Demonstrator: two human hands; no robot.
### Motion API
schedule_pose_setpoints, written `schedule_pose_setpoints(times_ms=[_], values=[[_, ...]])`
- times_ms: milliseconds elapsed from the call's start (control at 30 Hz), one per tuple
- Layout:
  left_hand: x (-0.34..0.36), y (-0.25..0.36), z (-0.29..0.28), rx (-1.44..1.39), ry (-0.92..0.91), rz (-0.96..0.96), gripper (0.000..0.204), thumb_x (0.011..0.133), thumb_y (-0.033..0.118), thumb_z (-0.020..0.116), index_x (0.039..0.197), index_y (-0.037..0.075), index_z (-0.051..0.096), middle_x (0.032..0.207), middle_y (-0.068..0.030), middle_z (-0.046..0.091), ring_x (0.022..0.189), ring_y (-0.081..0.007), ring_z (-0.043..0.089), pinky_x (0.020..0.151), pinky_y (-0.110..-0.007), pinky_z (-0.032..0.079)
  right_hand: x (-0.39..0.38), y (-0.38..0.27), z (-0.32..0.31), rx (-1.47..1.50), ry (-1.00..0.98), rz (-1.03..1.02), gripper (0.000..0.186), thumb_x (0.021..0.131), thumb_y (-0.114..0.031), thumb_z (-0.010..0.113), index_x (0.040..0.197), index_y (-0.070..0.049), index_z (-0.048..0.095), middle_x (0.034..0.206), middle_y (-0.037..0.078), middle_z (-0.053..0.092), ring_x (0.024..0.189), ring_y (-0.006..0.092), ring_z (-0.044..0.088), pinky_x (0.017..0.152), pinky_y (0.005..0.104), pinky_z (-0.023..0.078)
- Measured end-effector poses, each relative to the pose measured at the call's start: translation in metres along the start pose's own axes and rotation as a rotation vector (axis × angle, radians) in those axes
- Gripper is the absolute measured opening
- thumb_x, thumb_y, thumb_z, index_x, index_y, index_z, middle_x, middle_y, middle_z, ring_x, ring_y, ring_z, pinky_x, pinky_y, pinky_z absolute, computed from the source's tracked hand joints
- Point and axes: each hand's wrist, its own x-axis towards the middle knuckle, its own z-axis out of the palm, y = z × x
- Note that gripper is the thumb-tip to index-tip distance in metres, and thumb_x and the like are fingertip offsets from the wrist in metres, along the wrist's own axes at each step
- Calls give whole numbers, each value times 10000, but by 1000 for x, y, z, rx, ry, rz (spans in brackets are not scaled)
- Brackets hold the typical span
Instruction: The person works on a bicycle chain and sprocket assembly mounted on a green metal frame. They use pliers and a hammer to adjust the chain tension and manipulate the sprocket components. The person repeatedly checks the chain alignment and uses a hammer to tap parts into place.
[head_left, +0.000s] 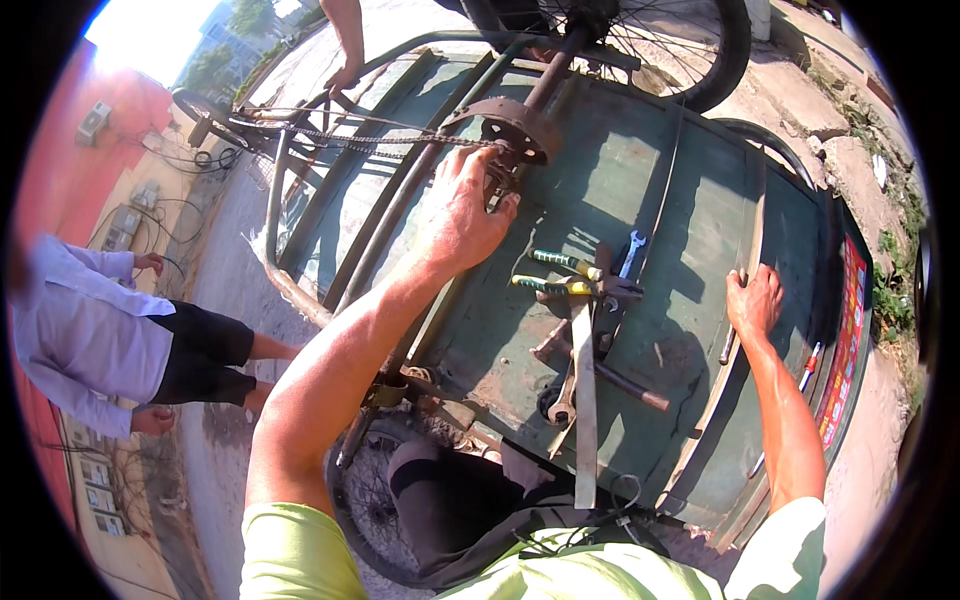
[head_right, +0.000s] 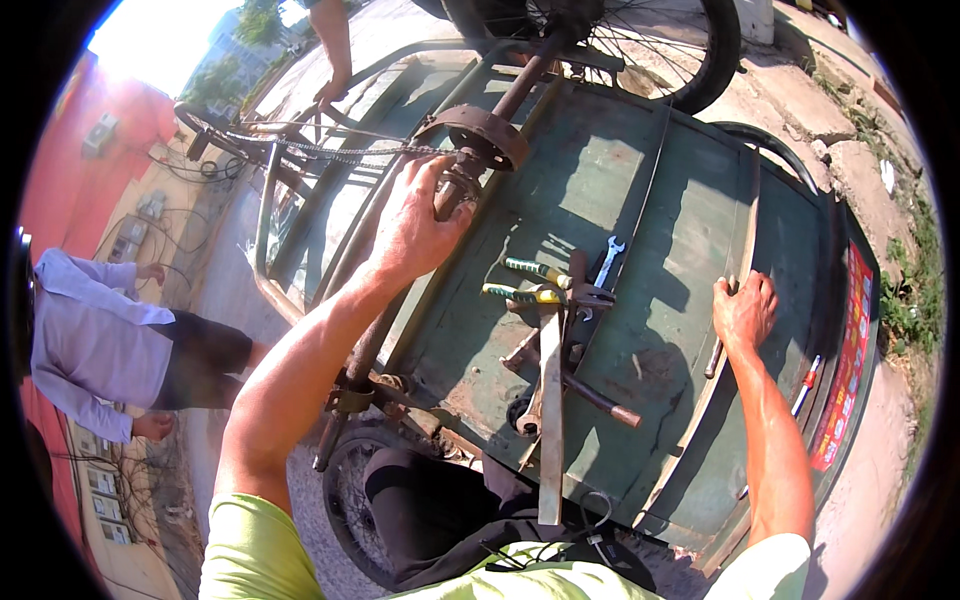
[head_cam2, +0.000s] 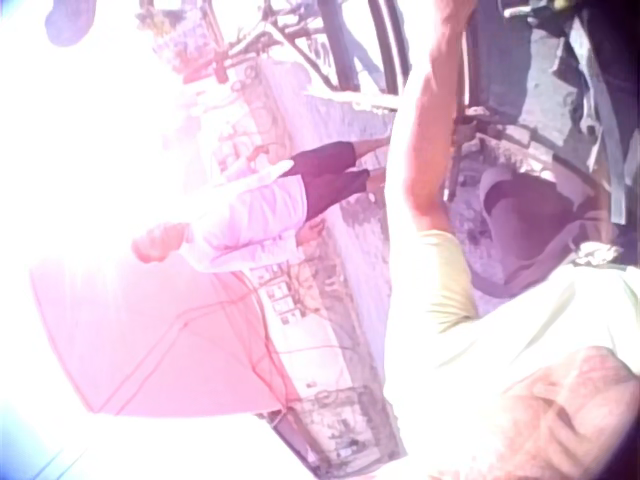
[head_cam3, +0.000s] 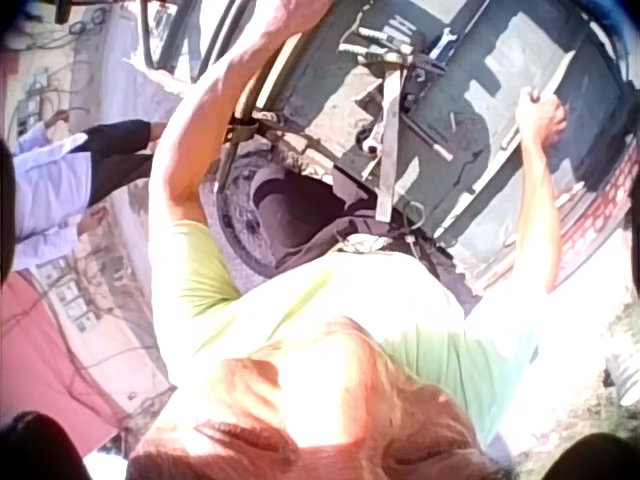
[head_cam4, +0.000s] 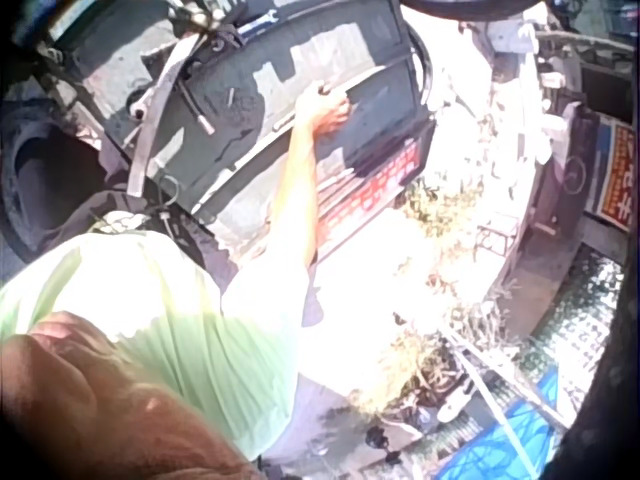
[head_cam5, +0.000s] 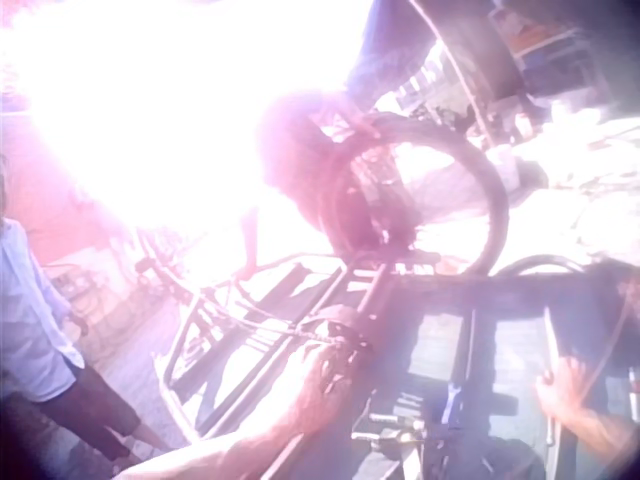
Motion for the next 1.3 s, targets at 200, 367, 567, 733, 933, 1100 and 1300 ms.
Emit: schedule_pose_setpoints(times_ms=[200,367,567,733,933,1100,1300], values=[[7,-14,10,54,-34,-44,745,832,270,775,1454,-11,476,1450,-231,462,1327,-375,498,1110,-445,437,-2,-6,-2,5,-15,-18,535,871,-411,703,1241,-45,580,1403,176,542,1327,389,483,1057,542,434],[-29,26,21,-62,-202,599,539,827,139,773,1319,19,588,1324,-194,564,1310,-380,508,1097,-449,448,1,5,2,-6,39,-11,527,870,-413,704,1222,-40,581,1401,182,541,1326,390,483,1056,544,434],[12,0,2,15,-42,-139,701,880,279,742,1461,-2,468,1365,-221,515,1268,-362,555,1055,-422,473,-4,-5,-5,18,8,-6,519,868,-412,707,1204,-37,581,1401,180,538,1328,387,481,1053,549,434],[3,-7,2,10,-91,-38,711,858,252,763,1451,-7,468,1421,-216,456,1284,-371,542,1066,-430,472,-5,-8,-4,16,-3,-4,513,869,-407,707,1203,-37,581,1388,189,542,1322,390,485,1051,551,435],[-16,33,-4,16,-157,284,562,862,219,769,1354,27,580,1298,-170,575,1202,-361,584,1015,-434,493,0,4,-3,14,36,-3,511,870,-406,706,1201,-37,581,1386,193,542,1327,390,482,1054,550,434],[33,-23,-4,-35,-14,-168,626,869,281,739,1386,-19,555,1308,-237,563,1228,-370,577,1072,-446,462,-1,0,-2,18,20,-6,523,872,-408,703,1224,-42,580,1412,179,530,1340,387,470,1056,550,432],[32,-34,15,-27,-60,-166,677,839,301,759,1388,-36,551,1331,-213,570,1222,-353,594,1024,-420,489,-1,-3,-5,10,-16,10,532,872,-414,701,1233,-44,576,1431,168,519,1347,383,463,1053,557,429]])
